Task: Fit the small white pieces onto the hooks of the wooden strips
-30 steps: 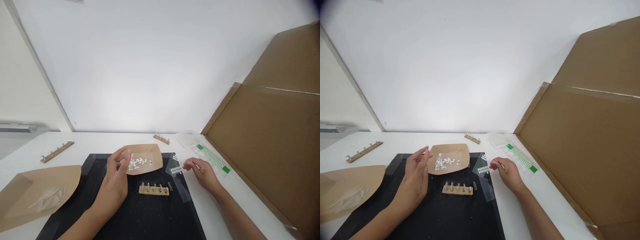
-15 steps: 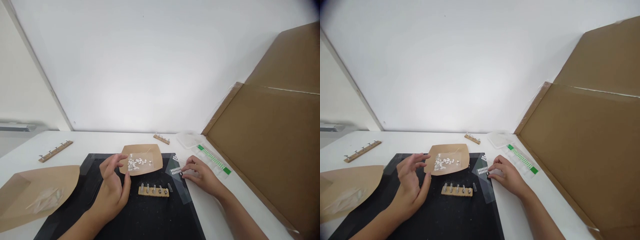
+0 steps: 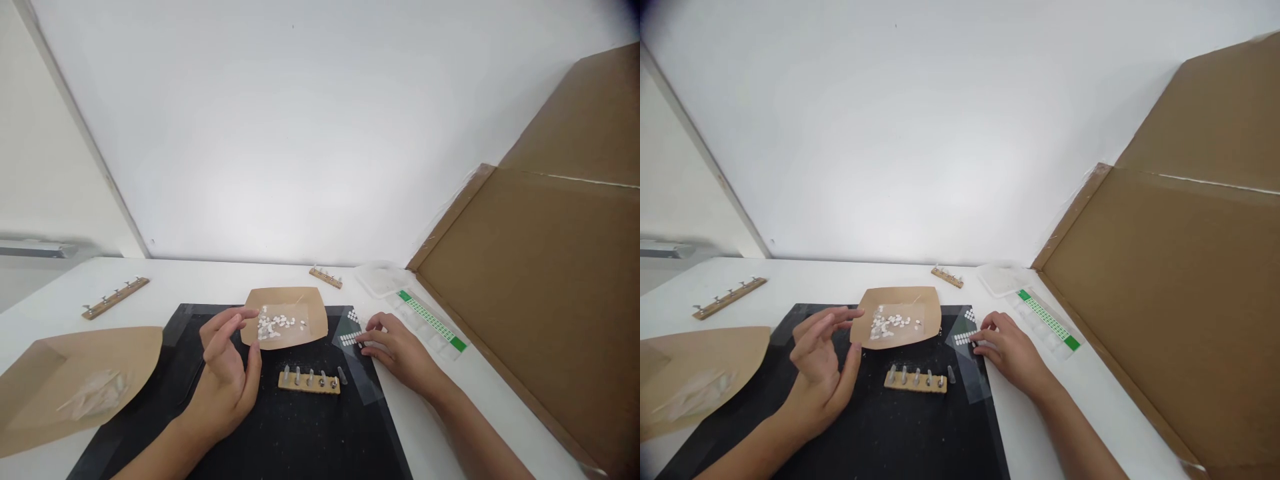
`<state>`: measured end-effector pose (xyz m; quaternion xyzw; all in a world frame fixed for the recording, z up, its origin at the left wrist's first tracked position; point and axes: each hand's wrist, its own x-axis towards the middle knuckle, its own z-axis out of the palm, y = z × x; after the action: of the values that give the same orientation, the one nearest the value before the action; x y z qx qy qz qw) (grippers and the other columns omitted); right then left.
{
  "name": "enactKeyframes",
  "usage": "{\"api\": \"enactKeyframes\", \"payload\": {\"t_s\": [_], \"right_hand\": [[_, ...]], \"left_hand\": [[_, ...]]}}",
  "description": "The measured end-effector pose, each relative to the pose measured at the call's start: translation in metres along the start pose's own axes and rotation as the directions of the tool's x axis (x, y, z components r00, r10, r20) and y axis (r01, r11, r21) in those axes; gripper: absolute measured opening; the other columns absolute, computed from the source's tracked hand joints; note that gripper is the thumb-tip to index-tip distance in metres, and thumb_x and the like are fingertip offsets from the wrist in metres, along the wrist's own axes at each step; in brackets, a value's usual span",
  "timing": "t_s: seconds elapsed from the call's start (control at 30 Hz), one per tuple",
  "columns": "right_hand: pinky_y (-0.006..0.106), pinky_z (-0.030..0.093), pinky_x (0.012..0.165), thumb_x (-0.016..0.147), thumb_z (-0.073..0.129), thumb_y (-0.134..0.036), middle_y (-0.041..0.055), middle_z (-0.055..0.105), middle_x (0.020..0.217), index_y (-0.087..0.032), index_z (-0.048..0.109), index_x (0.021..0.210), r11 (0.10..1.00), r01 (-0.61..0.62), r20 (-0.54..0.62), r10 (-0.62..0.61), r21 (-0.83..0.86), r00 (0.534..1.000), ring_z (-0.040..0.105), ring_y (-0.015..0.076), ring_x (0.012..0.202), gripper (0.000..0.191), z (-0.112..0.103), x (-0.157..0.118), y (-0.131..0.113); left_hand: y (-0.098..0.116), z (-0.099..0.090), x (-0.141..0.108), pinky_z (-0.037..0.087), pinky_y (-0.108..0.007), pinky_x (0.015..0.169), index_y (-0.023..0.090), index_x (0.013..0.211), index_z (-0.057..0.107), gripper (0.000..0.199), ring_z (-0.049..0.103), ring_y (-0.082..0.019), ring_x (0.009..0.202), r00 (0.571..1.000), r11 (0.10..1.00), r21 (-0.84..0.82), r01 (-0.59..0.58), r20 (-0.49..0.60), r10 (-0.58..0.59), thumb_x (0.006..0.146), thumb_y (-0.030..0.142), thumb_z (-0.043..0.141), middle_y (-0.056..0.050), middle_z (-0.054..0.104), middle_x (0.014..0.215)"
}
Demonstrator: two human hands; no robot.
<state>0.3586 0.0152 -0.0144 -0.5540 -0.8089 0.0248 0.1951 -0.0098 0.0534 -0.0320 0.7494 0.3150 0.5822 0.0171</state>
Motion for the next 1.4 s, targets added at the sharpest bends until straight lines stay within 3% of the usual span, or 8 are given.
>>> {"api": "enactKeyframes", "payload": {"t_s": [0.23,0.6,0.9,1.03,1.17,1.4], "right_hand": [[0.039,0.057,0.075,0.104,0.062,-0.036,0.0082,0.072,0.099,-0.030,0.080,0.094,1.000,0.016,-0.011,-0.017,-0.018,1.000,0.067,0.0271,0.095,0.022,0.003,0.005,-0.004],[0.042,0.059,0.080,0.105,0.059,-0.034,0.0082,0.077,0.097,-0.028,0.078,0.099,0.999,0.039,-0.031,-0.040,-0.022,0.999,0.068,0.0291,0.098,0.021,0.007,0.005,-0.004],[0.038,0.057,0.076,0.109,0.051,-0.034,0.0072,0.076,0.098,-0.029,0.073,0.096,0.998,0.024,-0.025,-0.026,-0.062,0.999,0.068,0.0275,0.098,0.026,0.008,0.004,-0.004],[0.037,0.054,0.073,0.109,0.049,-0.031,0.0067,0.074,0.096,-0.027,0.068,0.095,0.996,-0.002,-0.013,0.001,-0.085,1.000,0.066,0.0269,0.095,0.024,0.011,0.002,-0.006],[0.035,0.052,0.071,0.109,0.047,-0.027,0.0053,0.074,0.097,-0.028,0.065,0.095,0.995,-0.029,0.004,0.029,-0.094,1.000,0.066,0.0255,0.096,0.023,0.015,0.000,-0.008],[0.033,0.049,0.069,0.108,0.045,-0.028,0.0052,0.071,0.094,-0.025,0.063,0.096,0.991,-0.119,-0.031,0.117,-0.062,0.993,0.066,0.0230,0.086,0.022,0.014,-0.001,-0.006]], "left_hand": [[0.000,-0.001,-0.002,0.057,-0.062,0.103,0.029,0.157,0.029,0.075,0.060,-0.031,0.127,0.999,0.994,-0.100,0.053,-0.003,-0.053,0.095,-0.001,0.058,-0.018,0.045,0.141],[0.000,-0.001,-0.002,0.055,-0.062,0.108,0.029,0.154,0.032,0.062,0.058,-0.029,0.127,0.997,0.995,-0.080,0.061,-0.044,-0.065,0.100,0.008,0.057,-0.016,0.044,0.137],[0.001,-0.002,-0.003,0.052,-0.063,0.110,0.030,0.156,0.029,0.066,0.057,-0.029,0.127,0.998,0.996,-0.069,0.059,-0.026,-0.061,0.101,0.007,0.057,-0.016,0.046,0.137],[0.006,-0.006,-0.003,0.047,-0.064,0.110,0.028,0.157,0.028,0.067,0.052,-0.032,0.132,0.996,0.998,0.038,0.052,0.070,-0.054,0.100,0.007,0.056,-0.016,0.052,0.135],[0.012,-0.008,-0.005,0.043,-0.066,0.108,0.026,0.150,0.046,0.051,0.048,-0.036,0.132,0.973,0.981,0.190,0.039,0.216,-0.081,0.102,0.012,0.053,-0.018,0.048,0.137],[0.032,-0.006,0.000,0.047,-0.059,0.108,0.025,0.141,0.056,0.042,0.043,-0.035,0.135,0.917,0.996,0.087,0.009,0.397,-0.043,0.100,0.014,0.055,-0.018,0.040,0.139]]}}
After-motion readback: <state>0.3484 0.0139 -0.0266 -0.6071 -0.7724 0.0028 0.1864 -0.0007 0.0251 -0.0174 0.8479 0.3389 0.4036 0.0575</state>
